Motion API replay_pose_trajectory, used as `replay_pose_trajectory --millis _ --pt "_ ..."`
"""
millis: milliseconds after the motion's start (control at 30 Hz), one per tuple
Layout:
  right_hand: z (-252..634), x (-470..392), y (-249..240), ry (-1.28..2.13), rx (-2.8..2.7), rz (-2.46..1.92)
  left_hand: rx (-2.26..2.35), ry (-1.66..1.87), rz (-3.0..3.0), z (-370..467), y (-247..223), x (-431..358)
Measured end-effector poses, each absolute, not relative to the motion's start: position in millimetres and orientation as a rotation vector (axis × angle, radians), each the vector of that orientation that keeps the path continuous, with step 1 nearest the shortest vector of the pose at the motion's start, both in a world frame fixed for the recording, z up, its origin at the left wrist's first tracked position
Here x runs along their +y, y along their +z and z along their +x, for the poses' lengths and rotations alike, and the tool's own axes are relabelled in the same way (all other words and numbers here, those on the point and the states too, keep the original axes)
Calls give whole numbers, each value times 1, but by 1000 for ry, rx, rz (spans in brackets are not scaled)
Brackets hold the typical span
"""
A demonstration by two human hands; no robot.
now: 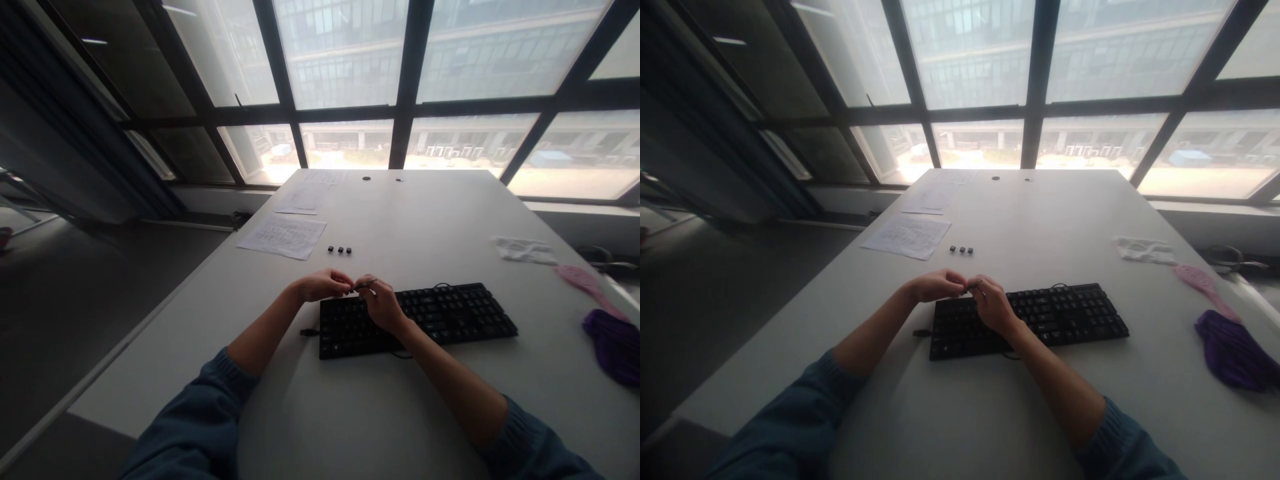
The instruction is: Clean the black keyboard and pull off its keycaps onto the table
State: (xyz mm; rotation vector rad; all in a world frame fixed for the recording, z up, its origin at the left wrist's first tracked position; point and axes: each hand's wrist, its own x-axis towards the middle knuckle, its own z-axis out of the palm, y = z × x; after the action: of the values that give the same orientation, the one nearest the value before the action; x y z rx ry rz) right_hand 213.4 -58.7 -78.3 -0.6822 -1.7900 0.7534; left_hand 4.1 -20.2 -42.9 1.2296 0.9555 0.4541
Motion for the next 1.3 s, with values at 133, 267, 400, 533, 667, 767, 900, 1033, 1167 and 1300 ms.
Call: replay_pose_trajectory --millis 133,267,400,533,667,767,900,1033,1167,1300 --pt "213 -59 -77 692 -1865 -729 1055 444 1352 11 -28 -16" --pt "212 -58 -77 665 -1995 -702 1129 418 1587 18 -19 -19" --pt "211 -57 -79 722 -1956 -759 1099 461 1679 22 -23 -18" --pt "210 -56 -81 751 -1858 -836 1303 775 1881 23 -35 2" --pt "210 -55 -84 757 -1832 -857 1491 989 2216 25 -52 37" --pt "210 -55 -85 779 -1819 -865 1521 918 2345 27 -61 62" --pt "209 -55 -84 814 -1808 -866 1484 829 2430 27 -67 83" --pt "209 -55 -83 830 -1815 -879 1457 749 2451 27 -74 94" --pt "209 -55 -83 839 -1827 -878 1446 681 2458 27 -80 99" --pt "208 -56 -83 844 -1824 -885 1430 671 2451 23 -82 102"
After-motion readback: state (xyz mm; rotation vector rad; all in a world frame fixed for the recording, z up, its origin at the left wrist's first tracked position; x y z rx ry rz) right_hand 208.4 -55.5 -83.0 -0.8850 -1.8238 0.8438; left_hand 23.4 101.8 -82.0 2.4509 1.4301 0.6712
